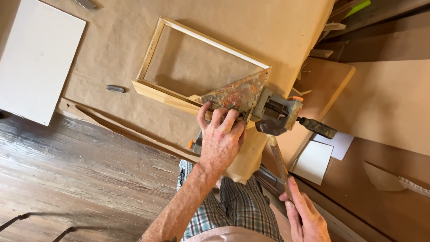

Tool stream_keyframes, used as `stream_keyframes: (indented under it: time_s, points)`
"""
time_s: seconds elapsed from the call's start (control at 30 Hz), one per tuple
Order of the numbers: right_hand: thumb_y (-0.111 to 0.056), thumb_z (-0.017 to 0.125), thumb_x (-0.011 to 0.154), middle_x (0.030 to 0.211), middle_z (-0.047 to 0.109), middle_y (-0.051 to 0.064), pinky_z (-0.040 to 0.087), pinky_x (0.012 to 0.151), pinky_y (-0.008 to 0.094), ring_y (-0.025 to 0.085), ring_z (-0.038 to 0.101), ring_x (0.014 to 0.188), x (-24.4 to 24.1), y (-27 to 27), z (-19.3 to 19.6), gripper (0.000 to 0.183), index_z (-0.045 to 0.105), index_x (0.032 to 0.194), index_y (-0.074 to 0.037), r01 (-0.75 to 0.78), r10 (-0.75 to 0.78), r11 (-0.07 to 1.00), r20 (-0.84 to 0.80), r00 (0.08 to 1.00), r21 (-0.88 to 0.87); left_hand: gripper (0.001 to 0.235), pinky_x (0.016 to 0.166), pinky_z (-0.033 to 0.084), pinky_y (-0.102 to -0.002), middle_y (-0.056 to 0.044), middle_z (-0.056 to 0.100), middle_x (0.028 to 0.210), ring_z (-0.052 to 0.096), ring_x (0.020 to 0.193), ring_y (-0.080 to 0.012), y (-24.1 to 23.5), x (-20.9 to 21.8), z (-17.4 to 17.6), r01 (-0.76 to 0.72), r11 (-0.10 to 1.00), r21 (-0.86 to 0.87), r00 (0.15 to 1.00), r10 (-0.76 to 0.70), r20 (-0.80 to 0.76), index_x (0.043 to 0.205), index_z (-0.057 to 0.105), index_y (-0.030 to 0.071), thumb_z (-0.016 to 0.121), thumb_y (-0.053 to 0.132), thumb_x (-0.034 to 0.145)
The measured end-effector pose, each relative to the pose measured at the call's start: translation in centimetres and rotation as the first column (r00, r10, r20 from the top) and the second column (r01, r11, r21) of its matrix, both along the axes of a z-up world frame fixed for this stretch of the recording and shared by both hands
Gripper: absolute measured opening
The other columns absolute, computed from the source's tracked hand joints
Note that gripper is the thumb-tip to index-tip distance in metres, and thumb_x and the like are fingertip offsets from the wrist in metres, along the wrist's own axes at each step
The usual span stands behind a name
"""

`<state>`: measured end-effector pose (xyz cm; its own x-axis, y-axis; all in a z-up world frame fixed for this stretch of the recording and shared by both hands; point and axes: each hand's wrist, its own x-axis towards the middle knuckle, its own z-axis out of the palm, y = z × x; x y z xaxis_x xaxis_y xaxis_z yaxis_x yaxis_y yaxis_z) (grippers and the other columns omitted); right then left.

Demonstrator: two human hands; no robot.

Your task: Securing the corners of a wooden frame using glue and a specialized corner clamp on a workbench.

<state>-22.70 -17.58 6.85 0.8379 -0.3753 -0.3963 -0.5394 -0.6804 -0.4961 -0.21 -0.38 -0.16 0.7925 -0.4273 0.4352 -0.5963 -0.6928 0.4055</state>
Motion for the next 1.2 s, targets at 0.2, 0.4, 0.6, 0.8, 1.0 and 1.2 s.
stream_keyframes:
  time_s: [0.2,0.4,0.6,0.8,1.0,1.2]
  points:
    - [-0.017,0.05,0.101,0.098,0.069,-0.006,0.055,0.071,0.019,0.007,0.06,0.063,0.6,0.1,-0.3,0.061,0.038,0.159,-0.027,-0.141,0.134,0.987,0.103,0.986,0.072,0.014,0.111,0.034,-0.063,-0.002,0.052,0.102,0.053,0.097,-0.0256,-0.2,0.0,0.0,-0.023,1.0,-0.013,1.0,0.023,0.016,0.08,0.068,0.011,0.081,0.008,0.084]
    - [-0.018,0.05,0.101,0.1,0.069,-0.007,0.054,0.069,0.02,0.007,0.056,0.06,0.3,-0.1,-0.7,0.061,0.037,0.16,-0.029,-0.135,0.127,0.988,0.097,0.987,0.07,0.014,0.112,0.033,-0.064,-0.002,0.053,0.101,0.053,0.097,-0.026,-0.1,-0.1,-0.1,-0.013,1.0,-0.018,1.0,0.013,0.011,0.081,0.066,0.01,0.079,0.009,0.087]
    - [-0.019,0.051,0.1,0.101,0.07,-0.007,0.056,0.076,0.022,0.008,0.062,0.069,0.0,-0.4,-0.9,0.063,0.036,0.16,-0.03,-0.118,0.114,0.991,0.065,0.991,0.057,0.014,0.111,0.034,-0.065,-0.002,0.054,0.1,0.054,0.096,-0.0261,0.0,0.1,0.0,-0.008,1.0,-0.018,1.0,0.009,0.02,0.079,0.066,0.011,0.08,0.009,0.083]
    - [-0.019,0.051,0.1,0.101,0.069,-0.009,0.055,0.073,0.021,0.008,0.061,0.067,0.4,-0.3,-0.7,0.062,0.038,0.159,-0.032,-0.136,0.133,0.989,0.049,0.99,0.053,0.014,0.112,0.033,-0.066,-0.003,0.053,0.104,0.054,0.099,-0.0269,0.1,0.1,0.1,0.017,1.0,-0.022,1.0,-0.016,0.007,0.082,0.067,0.011,0.081,0.01,0.082]
    - [-0.02,0.051,0.101,0.1,0.068,-0.006,0.054,0.077,0.02,0.008,0.059,0.065,0.9,0.0,-0.5,0.061,0.038,0.159,-0.028,-0.142,0.132,0.984,0.098,0.986,0.104,0.011,0.112,0.033,-0.066,-0.002,0.054,0.1,0.054,0.096,-0.027,0.0,0.2,0.2,0.008,1.0,-0.009,1.0,-0.008,0.0,0.085,0.069,0.011,0.079,0.01,0.08]
    - [-0.016,0.05,0.101,0.103,0.07,-0.005,0.055,0.081,0.022,0.008,0.065,0.078,0.7,-0.2,-0.5,0.061,0.038,0.16,-0.025,-0.121,0.108,0.989,0.141,0.984,0.09,0.011,0.11,0.035,-0.064,-0.002,0.053,0.098,0.053,0.094,-0.026,-0.1,0.3,0.3,-0.006,1.0,-0.007,1.0,0.006,0.025,0.079,0.067,0.011,0.077,0.007,0.083]
